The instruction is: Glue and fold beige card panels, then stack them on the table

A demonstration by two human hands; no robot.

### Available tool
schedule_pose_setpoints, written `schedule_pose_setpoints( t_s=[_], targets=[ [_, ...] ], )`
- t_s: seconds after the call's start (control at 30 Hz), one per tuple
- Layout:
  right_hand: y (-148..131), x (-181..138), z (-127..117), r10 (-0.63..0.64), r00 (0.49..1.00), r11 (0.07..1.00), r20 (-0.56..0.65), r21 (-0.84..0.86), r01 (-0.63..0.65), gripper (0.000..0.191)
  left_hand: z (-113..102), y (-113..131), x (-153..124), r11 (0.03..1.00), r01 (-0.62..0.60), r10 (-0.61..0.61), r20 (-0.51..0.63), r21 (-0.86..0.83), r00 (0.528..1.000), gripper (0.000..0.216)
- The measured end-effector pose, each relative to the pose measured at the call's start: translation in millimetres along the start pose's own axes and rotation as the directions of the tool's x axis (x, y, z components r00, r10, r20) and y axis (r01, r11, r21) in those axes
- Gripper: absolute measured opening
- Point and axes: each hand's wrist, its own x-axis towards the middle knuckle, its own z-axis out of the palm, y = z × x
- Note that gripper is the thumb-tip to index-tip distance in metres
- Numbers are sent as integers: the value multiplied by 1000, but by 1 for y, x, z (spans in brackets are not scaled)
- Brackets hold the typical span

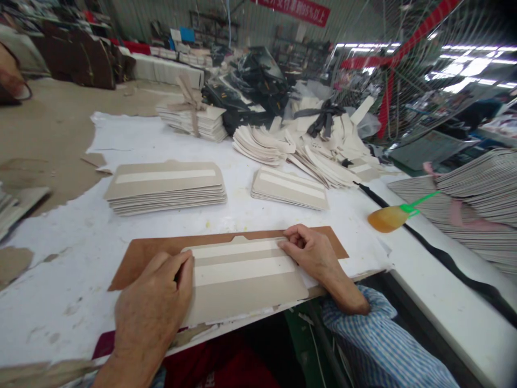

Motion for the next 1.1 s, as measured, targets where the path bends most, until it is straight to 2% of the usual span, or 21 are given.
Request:
schedule_pose_setpoints(
  t_s=[0.47, 0.67, 0.8, 0.87, 0.93, 1.0, 1.1],
  targets=[
    [-2, 1, -2, 24, 999, 1000, 22, 11, -24, 17, 1, -1, 0, 1000, -12, 12, -17, 10, 1000, 39],
    [-4, 3, -3, 78, 995, 997, 68, 7, -78, 16, -6, 5, 1, 1000, 15, -15, 29, -1, 999, 38],
    [-7, 4, -2, 85, 993, 996, 82, 19, -87, 15, -3, 4, 1, 1000, -1, 1, 20, 16, 1000, 40],
    [-7, 5, -2, 104, 990, 992, 93, 64, -110, 17, 0, 2, 2, 1000, -3, 2, 13, 29, 1000, 40],
    [-5, 5, -6, 142, 984, 971, 103, 180, -159, 24, 1, 0, 2, 1000, 3, -3, 2, 23, 1000, 39],
    [1, 5, -14, 184, 982, 921, 39, 343, -186, 33, 1, 0, 1, 1000, 11, -11, -24, -17, 1000, 38],
    [12, -1, -28, 233, 959, 864, -159, 486, -130, 39, -2, 1, 1, 993, -22, 10, -107, -114, 994, 35]
  ],
)
